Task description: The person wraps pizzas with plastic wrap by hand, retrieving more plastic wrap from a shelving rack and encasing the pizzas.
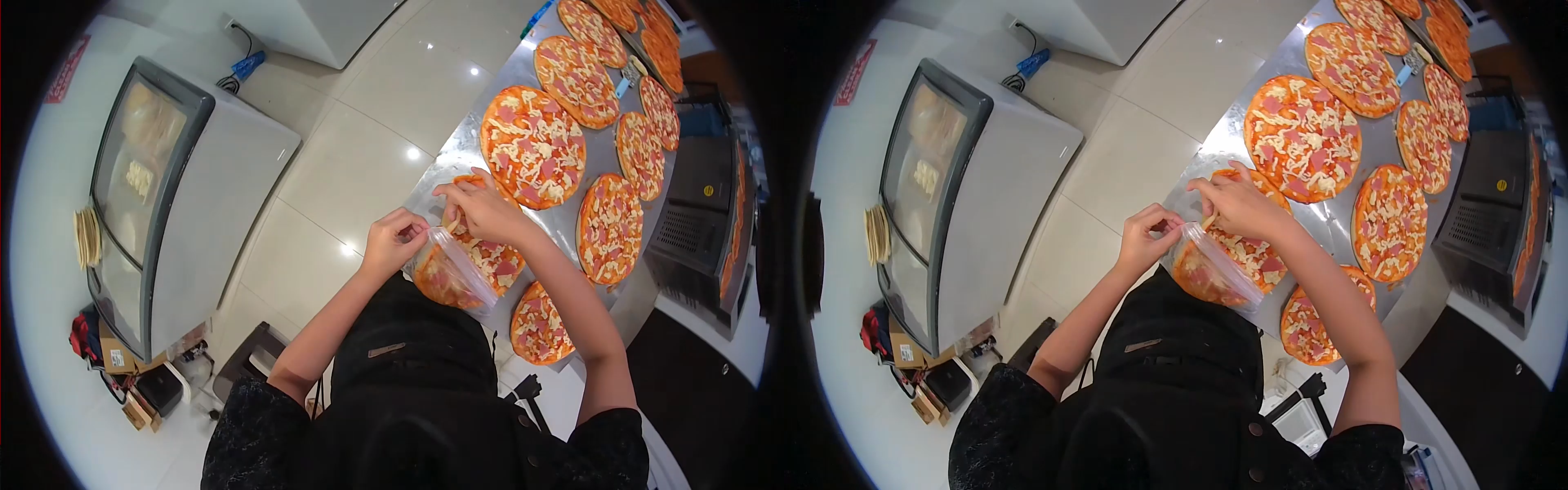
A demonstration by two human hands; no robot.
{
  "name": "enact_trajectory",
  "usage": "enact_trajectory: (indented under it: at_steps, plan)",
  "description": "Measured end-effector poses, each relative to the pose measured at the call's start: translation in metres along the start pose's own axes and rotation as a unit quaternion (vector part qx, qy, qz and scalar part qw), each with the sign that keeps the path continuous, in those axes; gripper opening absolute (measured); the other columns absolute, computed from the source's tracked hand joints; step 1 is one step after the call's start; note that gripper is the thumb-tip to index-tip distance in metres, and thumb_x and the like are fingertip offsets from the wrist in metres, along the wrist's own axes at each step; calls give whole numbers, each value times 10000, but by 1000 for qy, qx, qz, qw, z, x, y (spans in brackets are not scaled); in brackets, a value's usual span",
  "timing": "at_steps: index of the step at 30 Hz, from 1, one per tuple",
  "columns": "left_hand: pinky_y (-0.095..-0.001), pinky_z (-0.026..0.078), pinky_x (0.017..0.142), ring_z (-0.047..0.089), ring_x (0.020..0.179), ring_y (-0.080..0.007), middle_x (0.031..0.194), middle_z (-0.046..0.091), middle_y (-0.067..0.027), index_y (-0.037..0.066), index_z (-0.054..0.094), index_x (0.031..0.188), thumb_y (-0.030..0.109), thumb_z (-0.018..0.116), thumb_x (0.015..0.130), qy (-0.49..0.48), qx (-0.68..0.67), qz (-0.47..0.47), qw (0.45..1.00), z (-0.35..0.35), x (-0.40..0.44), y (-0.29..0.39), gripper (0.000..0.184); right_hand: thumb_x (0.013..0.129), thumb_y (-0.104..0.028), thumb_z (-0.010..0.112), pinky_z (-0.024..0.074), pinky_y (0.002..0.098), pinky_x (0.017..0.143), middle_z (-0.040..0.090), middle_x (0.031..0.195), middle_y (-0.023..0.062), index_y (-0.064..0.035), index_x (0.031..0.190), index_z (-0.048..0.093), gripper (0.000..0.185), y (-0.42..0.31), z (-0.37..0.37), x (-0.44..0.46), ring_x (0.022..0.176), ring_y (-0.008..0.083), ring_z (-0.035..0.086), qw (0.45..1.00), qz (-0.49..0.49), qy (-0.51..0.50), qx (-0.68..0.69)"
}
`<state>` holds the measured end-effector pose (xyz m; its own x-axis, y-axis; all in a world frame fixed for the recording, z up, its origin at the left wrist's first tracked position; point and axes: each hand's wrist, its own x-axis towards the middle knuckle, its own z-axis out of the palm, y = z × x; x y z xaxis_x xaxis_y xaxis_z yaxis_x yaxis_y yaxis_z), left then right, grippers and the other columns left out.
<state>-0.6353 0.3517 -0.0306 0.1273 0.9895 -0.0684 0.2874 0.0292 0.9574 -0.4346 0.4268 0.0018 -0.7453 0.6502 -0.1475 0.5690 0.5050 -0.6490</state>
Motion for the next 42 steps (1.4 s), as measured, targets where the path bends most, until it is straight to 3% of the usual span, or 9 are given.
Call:
enact_trajectory:
  at_steps: [4,6,9,13,15,19,27,37,42]
  plan:
    - [-219,500,647,597,707,-74,786,604,-23,11,646,822,14,667,754,-37,2,3,999,5,-1,0,71,701,99,439,213,474,1022,604,768,-19,-116,1141,482,492,4,-1,-8,976,196,548,999,26,-1,39]
    - [-238,501,750,602,826,-96,897,612,-44,20,596,939,-4,644,784,-83,-200,-122,969,8,-4,-4,163,692,95,454,202,491,1018,617,785,-24,-115,1115,490,473,3,-1,-12,1014,193,541,1000,18,11,18]
    - [-242,489,791,600,883,-110,960,606,-52,16,544,1003,7,599,829,-79,-318,-162,931,5,-5,-7,183,684,88,479,185,511,1014,620,787,-33,-114,1057,517,426,8,2,-14,1037,184,534,1000,6,21,2]
    - [-247,484,806,604,884,-113,983,602,-54,16,551,1015,18,580,844,-66,-309,-252,915,6,-3,-11,173,680,75,507,170,527,1014,617,768,-37,-115,940,564,327,7,-1,-14,1048,183,527,1000,0,9,6]
    - [-250,477,826,602,895,-115,1017,595,-56,20,562,1037,14,593,835,-131,-276,-267,914,5,-3,-20,204,684,56,521,155,540,1013,618,821,-35,-118,823,591,233,4,-2,-14,1082,186,505,1000,9,-16,-5]
    - [-258,475,839,600,892,-113,1000,597,-50,14,601,998,-5,596,828,-141,-259,-236,926,5,-6,-25,172,712,-31,539,135,605,1024,604,866,0,-103,793,628,140,-2,8,-18,1111,202,478,999,-5,14,-30]
    - [-222,495,751,608,802,-95,852,606,-27,2,657,862,2,691,767,-95,-221,-181,954,7,-14,-34,101,817,-167,447,47,625,1040,570,1067,21,-110,945,667,260,-20,9,-24,1267,239,330,994,93,-38,35]
    - [-228,493,774,595,840,-107,923,584,-36,-14,636,857,-66,654,765,-96,-229,-197,949,8,-13,-34,108,817,-183,446,15,595,1052,415,1302,53,-145,1058,653,319,-27,33,-33,1351,270,176,992,113,-15,56]
    - [-221,504,736,611,790,-101,886,584,-35,-9,642,823,7,702,760,-66,-244,-179,951,12,-14,-35,88,814,-182,452,10,575,1060,406,1320,45,-160,1042,660,309,-24,33,-33,1356,269,171,987,121,-14,106]
